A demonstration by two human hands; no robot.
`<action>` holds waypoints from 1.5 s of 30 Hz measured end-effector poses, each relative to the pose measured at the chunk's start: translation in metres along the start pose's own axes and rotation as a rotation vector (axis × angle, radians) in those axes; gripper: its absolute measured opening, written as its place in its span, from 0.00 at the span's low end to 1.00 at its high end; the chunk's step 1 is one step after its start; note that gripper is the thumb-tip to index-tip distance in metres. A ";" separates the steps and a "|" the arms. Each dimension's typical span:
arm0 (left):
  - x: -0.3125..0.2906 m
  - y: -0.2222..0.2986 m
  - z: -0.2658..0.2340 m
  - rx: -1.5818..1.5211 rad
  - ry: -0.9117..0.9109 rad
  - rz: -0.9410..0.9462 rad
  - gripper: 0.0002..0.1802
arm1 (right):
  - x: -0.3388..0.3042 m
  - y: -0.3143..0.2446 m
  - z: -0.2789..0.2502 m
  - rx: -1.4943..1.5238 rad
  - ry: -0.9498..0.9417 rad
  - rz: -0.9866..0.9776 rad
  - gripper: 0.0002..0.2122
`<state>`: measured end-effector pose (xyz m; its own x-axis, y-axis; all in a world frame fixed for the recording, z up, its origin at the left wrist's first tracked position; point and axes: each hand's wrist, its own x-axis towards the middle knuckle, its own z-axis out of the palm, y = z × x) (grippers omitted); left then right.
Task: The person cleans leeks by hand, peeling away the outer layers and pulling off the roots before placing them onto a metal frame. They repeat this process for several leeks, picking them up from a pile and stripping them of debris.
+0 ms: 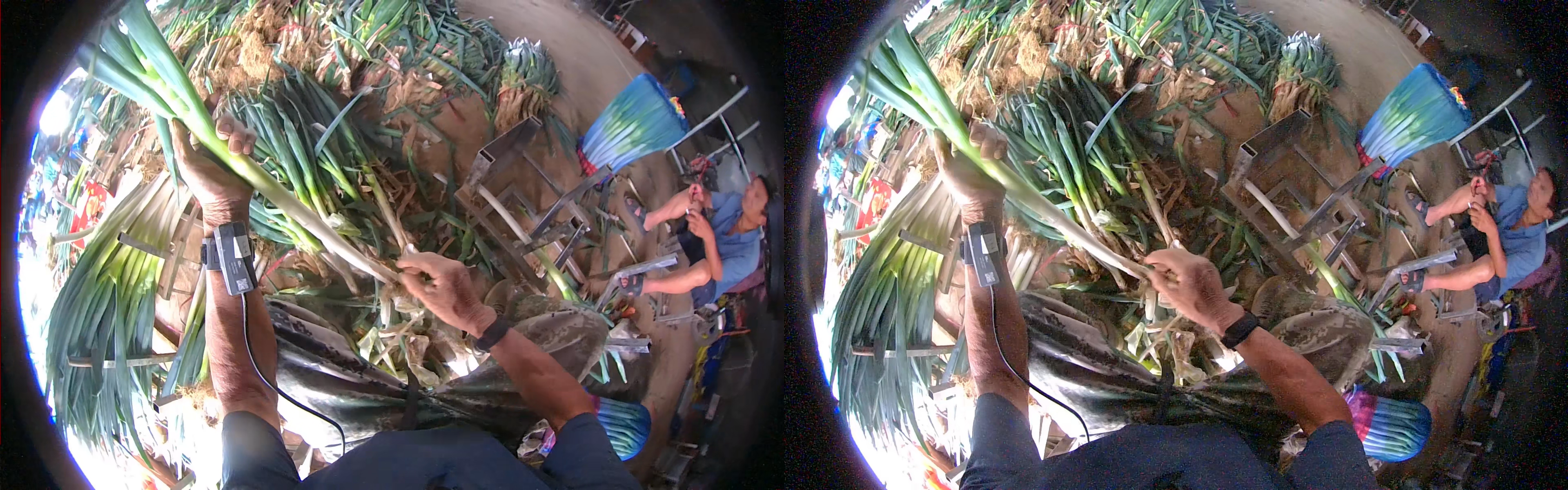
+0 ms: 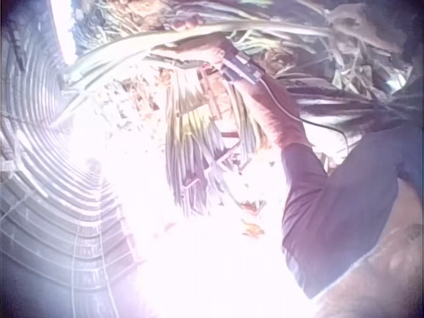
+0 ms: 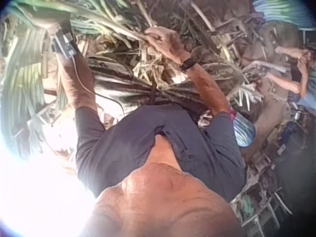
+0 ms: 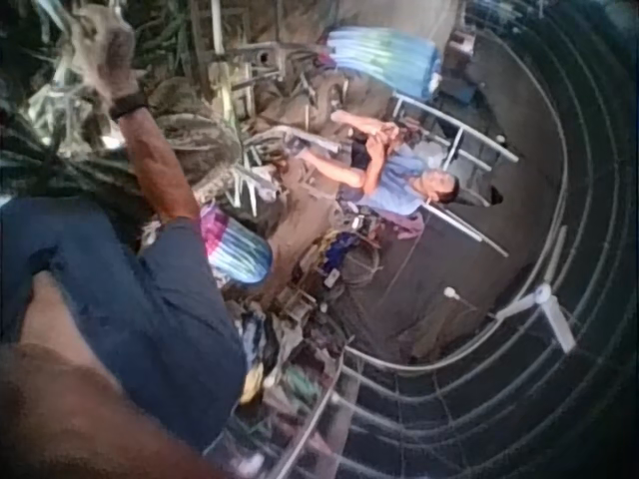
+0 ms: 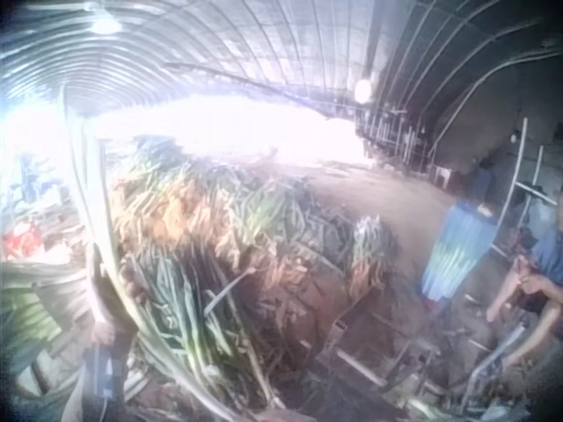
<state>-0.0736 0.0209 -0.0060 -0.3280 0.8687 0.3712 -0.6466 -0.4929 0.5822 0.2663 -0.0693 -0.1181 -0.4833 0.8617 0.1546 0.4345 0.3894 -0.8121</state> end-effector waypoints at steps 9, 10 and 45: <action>0.000 -0.008 -0.004 0.006 0.215 -0.044 0.28 | 0.012 -0.006 0.012 -0.127 0.043 -0.132 0.07; 0.000 -0.008 -0.004 0.006 0.233 -0.062 0.28 | 0.013 -0.006 0.012 -0.130 0.043 -0.133 0.07; -0.004 -0.004 -0.004 -0.024 0.154 0.017 0.31 | 0.010 -0.009 0.018 -0.073 0.128 -0.286 0.17</action>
<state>-0.0725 0.0201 -0.0129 -0.4393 0.8585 0.2644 -0.6558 -0.5076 0.5588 0.2437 -0.0706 -0.1195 -0.4959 0.7461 0.4443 0.3505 0.6401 -0.6837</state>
